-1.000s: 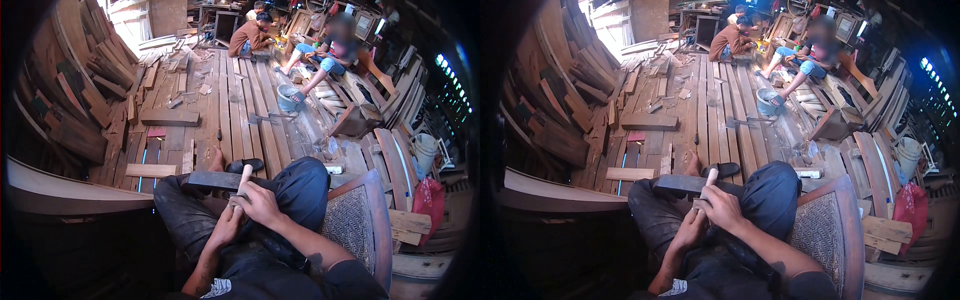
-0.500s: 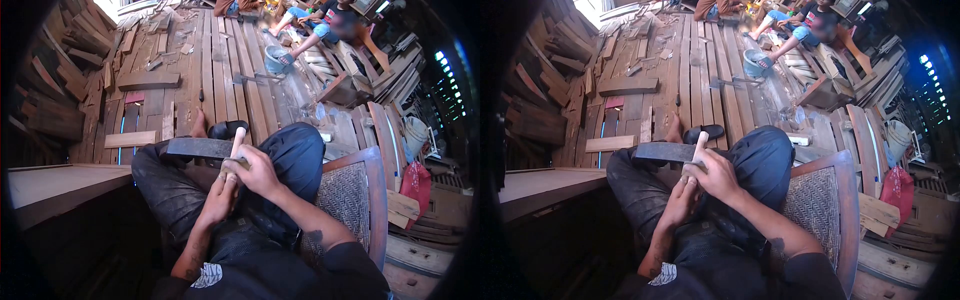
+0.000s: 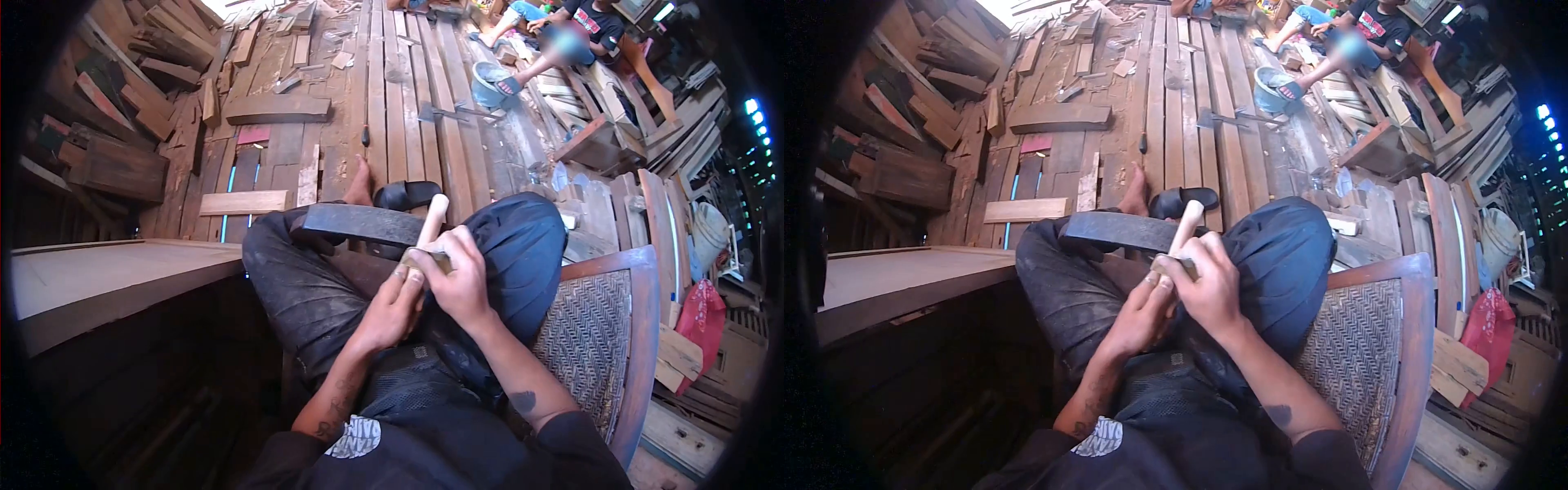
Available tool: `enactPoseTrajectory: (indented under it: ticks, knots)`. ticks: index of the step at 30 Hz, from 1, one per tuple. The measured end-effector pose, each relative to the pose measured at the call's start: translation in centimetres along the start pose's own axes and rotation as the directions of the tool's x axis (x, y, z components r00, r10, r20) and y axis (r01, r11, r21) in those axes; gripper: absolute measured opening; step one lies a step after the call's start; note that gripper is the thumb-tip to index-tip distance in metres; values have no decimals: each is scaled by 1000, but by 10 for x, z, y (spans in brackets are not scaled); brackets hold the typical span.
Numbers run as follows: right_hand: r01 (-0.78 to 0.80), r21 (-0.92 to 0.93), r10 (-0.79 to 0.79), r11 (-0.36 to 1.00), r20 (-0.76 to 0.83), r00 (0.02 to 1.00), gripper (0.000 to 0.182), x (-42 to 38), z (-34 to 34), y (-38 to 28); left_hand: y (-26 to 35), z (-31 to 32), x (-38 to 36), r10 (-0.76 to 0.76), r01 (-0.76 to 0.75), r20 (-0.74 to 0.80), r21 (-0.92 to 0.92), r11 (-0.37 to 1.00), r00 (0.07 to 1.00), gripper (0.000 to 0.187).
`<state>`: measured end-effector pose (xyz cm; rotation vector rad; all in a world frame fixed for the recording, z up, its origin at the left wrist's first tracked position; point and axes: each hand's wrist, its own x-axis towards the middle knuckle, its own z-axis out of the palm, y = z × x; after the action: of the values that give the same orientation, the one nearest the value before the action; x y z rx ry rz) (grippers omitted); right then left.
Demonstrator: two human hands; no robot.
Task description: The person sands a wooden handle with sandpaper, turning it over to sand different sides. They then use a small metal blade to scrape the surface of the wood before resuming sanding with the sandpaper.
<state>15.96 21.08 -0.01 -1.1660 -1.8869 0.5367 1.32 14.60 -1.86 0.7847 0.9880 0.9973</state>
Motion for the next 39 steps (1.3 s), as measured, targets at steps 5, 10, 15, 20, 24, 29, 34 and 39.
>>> enactPoseTrajectory:
  ticks: [5,10,15,20,24,29,34,39]
  knots:
    - [-81,-114,72,990,-74,995,33,60,5,24,11,9,-6,-13,14,-10,19,1000,1000,38]
    - [-144,-215,112,966,-152,982,34,93,19,57,18,6,-6,-90,89,15,41,995,996,46]
    - [-154,-86,130,984,-236,963,21,36,-16,61,20,14,-31,-205,195,102,97,976,973,52]
    - [-154,92,172,984,-242,955,15,35,-26,47,7,14,-16,-129,128,16,47,991,992,53]
    - [-86,103,82,991,42,996,23,33,-18,29,18,3,-9,-165,168,-38,86,982,986,50]
    - [-142,89,146,986,-46,988,31,36,-1,19,10,10,-11,-92,104,-103,118,988,990,45]
    - [-184,-129,178,974,-56,982,42,72,4,35,23,11,-12,-126,133,-78,90,987,989,45]
    - [-57,-21,58,998,75,995,32,28,-8,9,22,13,-4,-110,110,-81,-4,994,991,40]
